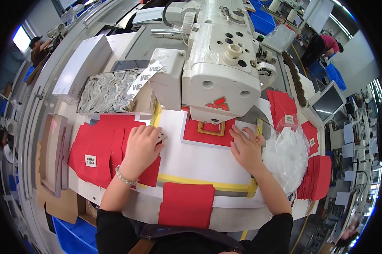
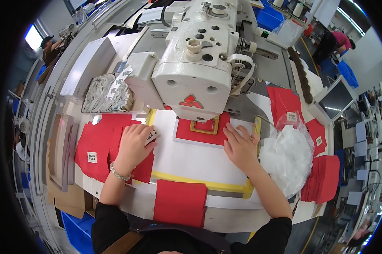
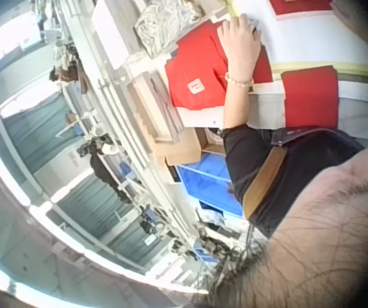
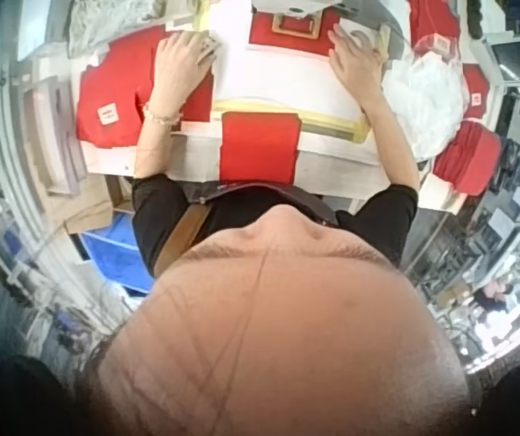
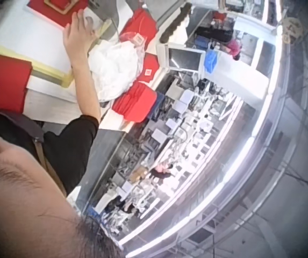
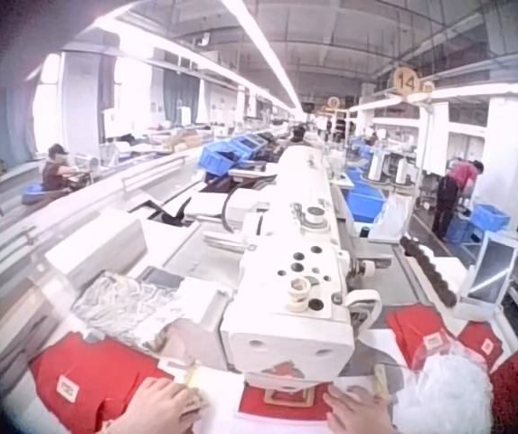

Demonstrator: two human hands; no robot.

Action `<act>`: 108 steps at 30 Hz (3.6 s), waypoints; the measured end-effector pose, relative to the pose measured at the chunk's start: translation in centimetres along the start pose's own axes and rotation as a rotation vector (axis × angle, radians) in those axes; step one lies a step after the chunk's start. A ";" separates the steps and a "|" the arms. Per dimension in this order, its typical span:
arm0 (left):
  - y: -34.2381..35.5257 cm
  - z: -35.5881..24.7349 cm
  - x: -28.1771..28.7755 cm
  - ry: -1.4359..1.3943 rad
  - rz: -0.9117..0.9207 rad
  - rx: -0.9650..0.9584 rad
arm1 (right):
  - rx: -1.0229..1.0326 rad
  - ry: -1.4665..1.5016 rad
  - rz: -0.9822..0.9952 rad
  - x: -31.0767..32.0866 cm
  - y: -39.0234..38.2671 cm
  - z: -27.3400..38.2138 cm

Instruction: The person uses a sewing machine to attach white rectangular labels to red fabric pieces. They repeatedly pick up a red piece, place it under the presser foot, align a label, sew it in place, and then trim the excess thread with scissors before stacking the finished item.

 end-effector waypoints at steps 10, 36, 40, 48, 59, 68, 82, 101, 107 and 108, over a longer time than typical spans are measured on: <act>-1.8 2.1 -1.6 -0.024 -0.106 0.044 | 0.061 -0.001 0.051 1.5 0.1 0.4; 5.6 -5.8 -2.0 -0.614 0.112 -0.430 | 0.195 0.751 0.001 1.1 4.1 2.6; 5.9 -5.6 -3.3 -0.335 0.054 -0.424 | 0.301 0.564 -0.005 -1.0 4.9 1.5; 5.8 -5.3 -5.1 -0.031 -0.051 -0.468 | 0.339 0.413 -0.049 -1.8 5.6 1.7; 5.6 -5.9 -5.5 0.124 -0.088 -0.498 | 0.278 0.391 -0.004 -1.5 6.2 1.7; 6.2 -5.8 -5.7 0.062 -0.051 -0.491 | 0.283 0.268 0.046 1.2 5.6 0.9; 6.9 -5.0 -4.8 -0.077 0.050 -0.455 | 0.339 0.295 0.063 0.0 5.2 0.2; 5.7 -4.9 -4.9 0.007 -0.134 -0.323 | 0.390 0.347 0.105 -1.1 5.8 0.7; 6.1 -4.1 -5.0 0.036 -0.118 -0.260 | 0.372 0.309 0.128 -1.2 5.9 0.9; 6.1 -4.1 -4.9 0.037 -0.118 -0.257 | 0.371 0.316 0.121 -1.2 5.9 1.0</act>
Point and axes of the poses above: each hand's wrist, its own y-axis towards the middle knuckle, its own x-axis out of the back of the hand, z = x × y, the point moved 1 cm from there along y, towards the middle knuckle, and after that the axes turned 12 degrees about z, right-handed, at the moved point
